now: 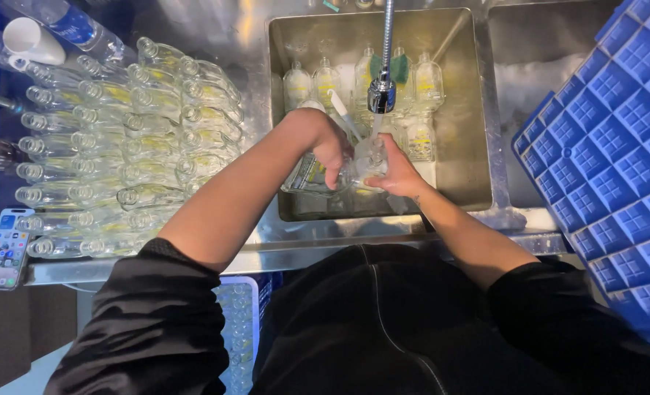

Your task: Rinsing glass bottles under a faucet and placing them into a sink for cleaning.

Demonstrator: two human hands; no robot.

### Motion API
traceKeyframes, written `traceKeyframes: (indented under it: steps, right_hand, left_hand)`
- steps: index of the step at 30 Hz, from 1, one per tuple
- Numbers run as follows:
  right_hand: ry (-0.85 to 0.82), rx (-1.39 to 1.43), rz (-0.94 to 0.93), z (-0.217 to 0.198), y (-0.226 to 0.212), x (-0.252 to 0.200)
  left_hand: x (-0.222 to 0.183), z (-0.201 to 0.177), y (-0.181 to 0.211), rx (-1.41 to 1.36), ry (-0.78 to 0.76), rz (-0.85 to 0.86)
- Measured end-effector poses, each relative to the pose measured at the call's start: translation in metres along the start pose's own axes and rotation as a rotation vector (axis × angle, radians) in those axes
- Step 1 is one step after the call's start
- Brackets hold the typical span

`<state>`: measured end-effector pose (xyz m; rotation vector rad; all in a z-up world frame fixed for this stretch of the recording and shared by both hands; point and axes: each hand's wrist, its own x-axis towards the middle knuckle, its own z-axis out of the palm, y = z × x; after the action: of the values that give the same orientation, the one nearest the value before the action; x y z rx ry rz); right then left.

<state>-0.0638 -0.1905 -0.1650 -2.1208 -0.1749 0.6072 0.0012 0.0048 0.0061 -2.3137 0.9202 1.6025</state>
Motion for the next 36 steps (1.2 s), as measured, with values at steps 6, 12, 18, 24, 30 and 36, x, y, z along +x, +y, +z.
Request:
traceKeyframes:
  steps: [6, 12, 18, 24, 30, 36]
  right_hand:
    - [-0.012, 0.028, -0.048, 0.003, 0.025, 0.014]
    - [-0.024, 0.054, -0.095, -0.002, 0.014, 0.014]
    - [-0.006, 0.066, -0.095, 0.003, 0.015, 0.021]
    - [-0.01, 0.038, -0.081, -0.001, 0.006, 0.016]
    - [-0.009, 0.039, -0.118, -0.001, 0.022, 0.026]
    - [0.005, 0.044, -0.111, -0.003, 0.02, 0.024]
  left_hand:
    - [-0.058, 0.047, -0.029, -0.668, 0.558, 0.274]
    - [-0.039, 0.164, -0.035, -1.154, 1.242, 0.385]
    - [-0.063, 0.251, -0.011, -1.112, 1.344, 0.05]
    - [-0.068, 0.293, -0.014, -0.914, 1.298, -0.166]
    - [-0.073, 0.308, -0.015, -0.872, 1.398, -0.299]
    - [-0.082, 0.297, -0.008, -0.879, 1.335, -0.504]
